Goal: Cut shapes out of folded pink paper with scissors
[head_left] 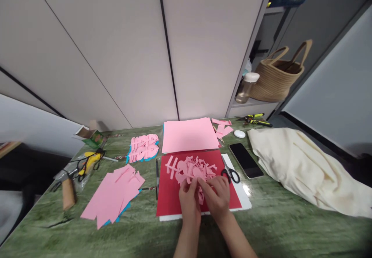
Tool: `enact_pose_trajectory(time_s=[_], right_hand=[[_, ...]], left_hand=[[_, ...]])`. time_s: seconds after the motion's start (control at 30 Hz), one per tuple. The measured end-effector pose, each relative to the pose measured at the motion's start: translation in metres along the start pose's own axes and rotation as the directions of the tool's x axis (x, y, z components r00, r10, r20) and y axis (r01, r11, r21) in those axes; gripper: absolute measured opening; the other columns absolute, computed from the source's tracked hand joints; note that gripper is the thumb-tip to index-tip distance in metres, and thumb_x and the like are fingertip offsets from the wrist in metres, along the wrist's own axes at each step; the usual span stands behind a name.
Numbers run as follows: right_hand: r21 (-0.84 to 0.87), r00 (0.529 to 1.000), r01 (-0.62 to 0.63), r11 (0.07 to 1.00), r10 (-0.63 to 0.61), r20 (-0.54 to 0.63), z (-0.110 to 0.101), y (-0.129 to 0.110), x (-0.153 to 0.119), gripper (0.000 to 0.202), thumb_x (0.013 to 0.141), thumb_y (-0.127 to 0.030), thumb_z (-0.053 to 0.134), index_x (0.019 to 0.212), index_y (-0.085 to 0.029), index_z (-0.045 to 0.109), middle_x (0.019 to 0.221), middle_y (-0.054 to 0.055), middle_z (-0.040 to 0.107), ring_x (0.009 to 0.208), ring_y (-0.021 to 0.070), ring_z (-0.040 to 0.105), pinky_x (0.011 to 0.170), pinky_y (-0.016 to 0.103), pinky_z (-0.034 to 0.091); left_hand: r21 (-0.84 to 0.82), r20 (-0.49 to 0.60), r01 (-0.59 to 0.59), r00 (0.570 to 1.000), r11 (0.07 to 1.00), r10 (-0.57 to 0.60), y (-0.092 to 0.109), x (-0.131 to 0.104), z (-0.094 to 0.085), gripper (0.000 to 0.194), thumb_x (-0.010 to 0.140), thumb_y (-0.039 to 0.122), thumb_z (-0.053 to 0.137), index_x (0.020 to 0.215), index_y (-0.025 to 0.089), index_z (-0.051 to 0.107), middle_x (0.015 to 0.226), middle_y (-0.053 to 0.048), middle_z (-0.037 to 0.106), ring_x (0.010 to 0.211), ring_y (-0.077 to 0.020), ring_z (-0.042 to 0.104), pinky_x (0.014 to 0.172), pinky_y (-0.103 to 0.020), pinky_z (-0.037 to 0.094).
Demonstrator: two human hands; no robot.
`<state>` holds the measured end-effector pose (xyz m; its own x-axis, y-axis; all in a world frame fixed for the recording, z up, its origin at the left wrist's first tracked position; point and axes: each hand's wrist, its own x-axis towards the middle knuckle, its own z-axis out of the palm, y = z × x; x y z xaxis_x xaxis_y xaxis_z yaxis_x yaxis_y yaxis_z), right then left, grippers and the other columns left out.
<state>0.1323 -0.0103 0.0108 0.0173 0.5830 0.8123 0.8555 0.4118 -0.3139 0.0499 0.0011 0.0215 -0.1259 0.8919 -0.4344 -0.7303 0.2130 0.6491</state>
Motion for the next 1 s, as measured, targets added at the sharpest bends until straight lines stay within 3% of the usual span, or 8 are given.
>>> enact_pose_trajectory(time_s=[0.13,0.23,0.3,0.4,0.63,0.77,0.87,1.0], right_hand=[[0.016,0.996,-0.028,0.999,0.027,0.088,-0.004,0.005,0.002,0.015,0.082,-0.016,0.058,0.092,-0.022,0.067,0.072,0.004,0.062,0.07,0.0167,0.056,0.07,0.033,0.039],[-0.079,0.963,-0.162,0.984,0.175,0.204,-0.018,0.025,-0.002,0.015,0.084,-0.024,0.054,0.094,-0.019,0.064,0.083,0.008,0.063,0.08,0.0212,0.057,0.072,0.034,0.042],[-0.271,0.892,-0.27,0.924,0.346,0.292,-0.029,0.045,-0.008,0.021,0.086,-0.03,0.05,0.1,-0.018,0.061,0.087,0.009,0.063,0.082,0.0238,0.058,0.071,0.035,0.042],[-0.592,0.746,-0.3,0.748,0.571,0.343,-0.043,0.067,-0.018,0.027,0.083,-0.038,0.052,0.098,-0.018,0.061,0.086,0.012,0.064,0.079,0.0281,0.058,0.062,0.036,0.041],[-0.693,0.526,-0.349,0.632,0.743,0.413,-0.049,0.072,-0.012,0.033,0.081,-0.046,0.048,0.088,-0.017,0.061,0.089,0.015,0.067,0.087,0.0316,0.061,0.066,0.039,0.04],[-0.643,0.377,-0.494,0.585,0.811,0.447,-0.053,0.084,-0.003,0.034,0.079,-0.048,0.047,0.082,-0.018,0.062,0.079,0.015,0.068,0.073,0.0302,0.065,0.058,0.035,0.039],[-0.444,0.388,-0.696,0.564,0.816,0.428,-0.057,0.093,-0.004,0.029,0.073,-0.047,0.053,0.078,-0.02,0.063,0.076,0.012,0.069,0.072,0.0291,0.064,0.06,0.034,0.04],[0.094,0.405,-0.896,0.435,0.709,0.577,-0.056,0.084,-0.006,0.031,0.066,-0.049,0.06,0.071,-0.019,0.064,0.07,0.005,0.067,0.063,0.0207,0.059,0.057,0.028,0.04]], left_hand=[[0.001,-0.041,-0.008,0.999,1.0,0.008,-0.001,0.0,-0.001,0.031,0.057,0.027,0.078,0.071,0.016,0.054,0.062,0.005,0.057,0.055,-0.0066,0.055,0.055,-0.018,0.044],[0.008,-0.09,-0.015,0.996,1.0,0.015,0.002,0.002,-0.002,0.029,0.057,0.027,0.078,0.071,0.015,0.056,0.063,0.003,0.058,0.056,-0.006,0.055,0.055,-0.017,0.044],[-0.023,-0.128,-0.005,0.992,1.0,0.002,0.003,0.005,-0.002,0.031,0.054,0.025,0.08,0.07,0.014,0.056,0.062,0.004,0.058,0.057,-0.0053,0.055,0.053,-0.015,0.043],[-0.101,-0.129,0.028,0.991,0.995,-0.041,0.003,0.008,-0.002,0.032,0.052,0.02,0.08,0.071,0.015,0.055,0.062,0.004,0.057,0.057,-0.0052,0.055,0.052,-0.015,0.042],[-0.15,-0.065,0.085,0.993,0.985,-0.096,-0.007,0.01,-0.005,0.031,0.055,0.012,0.078,0.072,0.016,0.052,0.063,0.002,0.058,0.055,-0.006,0.055,0.051,-0.016,0.042],[-0.141,-0.068,0.109,0.991,0.984,-0.119,-0.01,0.011,-0.006,0.029,0.057,0.009,0.075,0.074,0.016,0.052,0.064,0.001,0.058,0.055,-0.0065,0.056,0.05,-0.016,0.042],[-0.103,-0.095,0.114,0.988,0.988,-0.124,-0.011,0.012,-0.005,0.029,0.058,0.005,0.072,0.077,0.016,0.053,0.065,0.001,0.059,0.056,-0.0068,0.056,0.05,-0.016,0.043],[-0.069,-0.06,0.096,0.993,0.993,-0.1,-0.011,0.012,-0.004,0.029,0.059,0.009,0.074,0.077,0.016,0.053,0.063,0.003,0.058,0.054,-0.0058,0.055,0.05,-0.015,0.042]])
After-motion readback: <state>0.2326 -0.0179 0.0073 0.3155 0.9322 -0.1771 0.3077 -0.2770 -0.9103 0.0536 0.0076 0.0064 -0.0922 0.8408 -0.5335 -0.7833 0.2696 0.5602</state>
